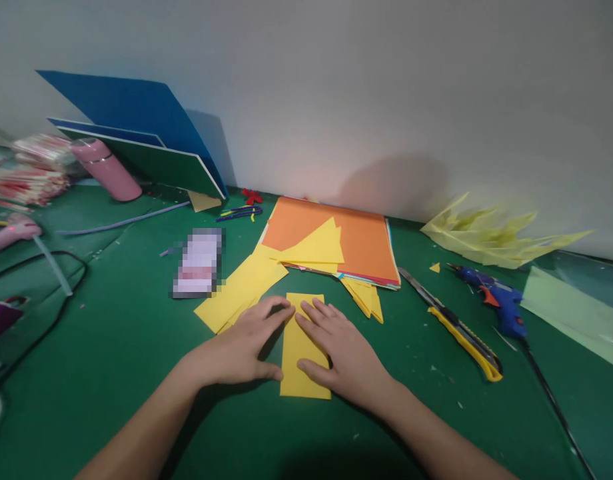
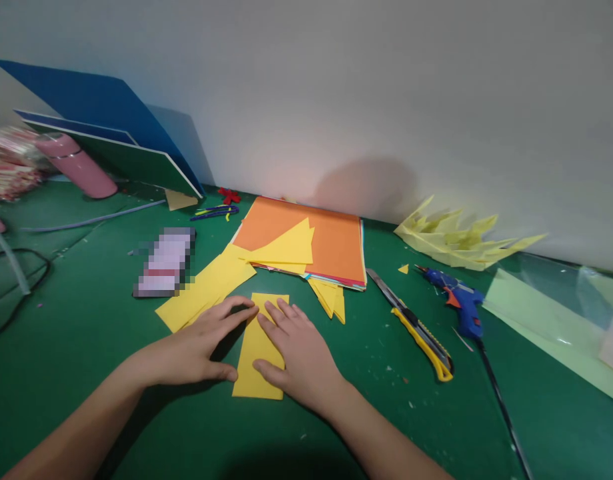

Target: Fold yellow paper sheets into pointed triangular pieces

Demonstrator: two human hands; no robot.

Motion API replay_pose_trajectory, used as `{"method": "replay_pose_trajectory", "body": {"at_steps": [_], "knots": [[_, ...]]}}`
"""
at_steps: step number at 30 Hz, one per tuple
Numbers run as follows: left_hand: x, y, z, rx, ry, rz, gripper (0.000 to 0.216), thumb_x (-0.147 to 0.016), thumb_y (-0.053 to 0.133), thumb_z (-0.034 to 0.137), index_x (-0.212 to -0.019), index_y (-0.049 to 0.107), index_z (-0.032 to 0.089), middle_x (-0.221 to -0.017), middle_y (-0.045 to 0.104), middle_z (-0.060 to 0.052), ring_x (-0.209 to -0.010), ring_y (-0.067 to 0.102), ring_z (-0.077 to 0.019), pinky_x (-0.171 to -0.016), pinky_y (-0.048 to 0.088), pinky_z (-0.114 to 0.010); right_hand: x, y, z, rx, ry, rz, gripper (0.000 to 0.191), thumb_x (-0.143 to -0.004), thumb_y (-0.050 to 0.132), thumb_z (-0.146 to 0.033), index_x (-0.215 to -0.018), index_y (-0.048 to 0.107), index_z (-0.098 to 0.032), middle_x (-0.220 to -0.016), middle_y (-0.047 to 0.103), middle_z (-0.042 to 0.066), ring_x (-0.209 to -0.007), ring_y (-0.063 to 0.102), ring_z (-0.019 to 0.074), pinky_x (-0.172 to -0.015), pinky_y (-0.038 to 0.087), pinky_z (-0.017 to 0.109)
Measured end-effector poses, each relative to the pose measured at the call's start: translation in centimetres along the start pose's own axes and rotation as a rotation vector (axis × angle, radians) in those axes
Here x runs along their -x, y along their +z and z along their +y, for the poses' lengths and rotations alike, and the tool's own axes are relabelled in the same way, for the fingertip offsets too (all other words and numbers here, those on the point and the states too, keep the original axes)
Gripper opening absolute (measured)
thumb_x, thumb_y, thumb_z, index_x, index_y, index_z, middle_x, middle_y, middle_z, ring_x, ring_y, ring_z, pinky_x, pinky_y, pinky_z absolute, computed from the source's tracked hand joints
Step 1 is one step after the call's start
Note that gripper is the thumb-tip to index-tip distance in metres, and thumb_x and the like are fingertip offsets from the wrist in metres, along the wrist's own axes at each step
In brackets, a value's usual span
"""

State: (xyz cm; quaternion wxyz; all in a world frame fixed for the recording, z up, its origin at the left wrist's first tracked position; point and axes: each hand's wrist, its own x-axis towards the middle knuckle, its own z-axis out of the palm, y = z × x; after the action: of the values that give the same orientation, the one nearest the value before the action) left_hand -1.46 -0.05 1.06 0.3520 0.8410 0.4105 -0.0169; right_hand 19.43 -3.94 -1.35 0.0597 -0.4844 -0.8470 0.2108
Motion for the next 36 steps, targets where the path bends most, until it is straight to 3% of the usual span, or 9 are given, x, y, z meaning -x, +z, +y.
{"method": "replay_pose_trajectory", "body": {"at_steps": [13, 19, 36], "knots": [[-0.03, 0.30, -0.16, -0.012, 0.002, 0.033, 0.089, -0.064, 0.077, 0.030, -0.141, 0.032, 0.024, -0.148, 0.026, -0.011, -0.135, 0.029, -0.0340, -0.109, 0.031, -0.050, 0.11, 0.67, 0.18, 0.008, -0.020, 0.074, 0.062, -0.085, 0.053, -0.045, -0.138, 0.043, -0.014, -0.148, 0.034, 0.012, -0.138, 0.025, 0.0305, -0.111, 0.025, 0.052], [0.06, 0.59, 0.19, -0.034, 0.016, 0.081, 0.087, -0.066, 0.075, 0.046, -0.139, 0.034, 0.022, -0.146, 0.028, -0.013, -0.132, 0.032, -0.0359, -0.105, 0.037, -0.050, 0.10, 0.55, 0.10, 0.004, -0.017, 0.068, 0.062, -0.085, 0.053, -0.044, -0.137, 0.045, -0.012, -0.148, 0.034, 0.012, -0.138, 0.025, 0.0312, -0.111, 0.025, 0.053], [-0.21, 0.77, 0.71, -0.077, 0.021, 0.116, 0.085, -0.061, 0.080, 0.038, -0.134, 0.039, 0.022, -0.145, 0.035, -0.014, -0.132, 0.035, -0.0342, -0.106, 0.033, -0.052, -0.09, 0.92, 0.60, -0.038, -0.049, 0.083, 0.064, -0.081, 0.059, -0.041, -0.135, 0.047, -0.007, -0.145, 0.035, 0.018, -0.137, 0.027, 0.0339, -0.109, 0.027, 0.054]]}}
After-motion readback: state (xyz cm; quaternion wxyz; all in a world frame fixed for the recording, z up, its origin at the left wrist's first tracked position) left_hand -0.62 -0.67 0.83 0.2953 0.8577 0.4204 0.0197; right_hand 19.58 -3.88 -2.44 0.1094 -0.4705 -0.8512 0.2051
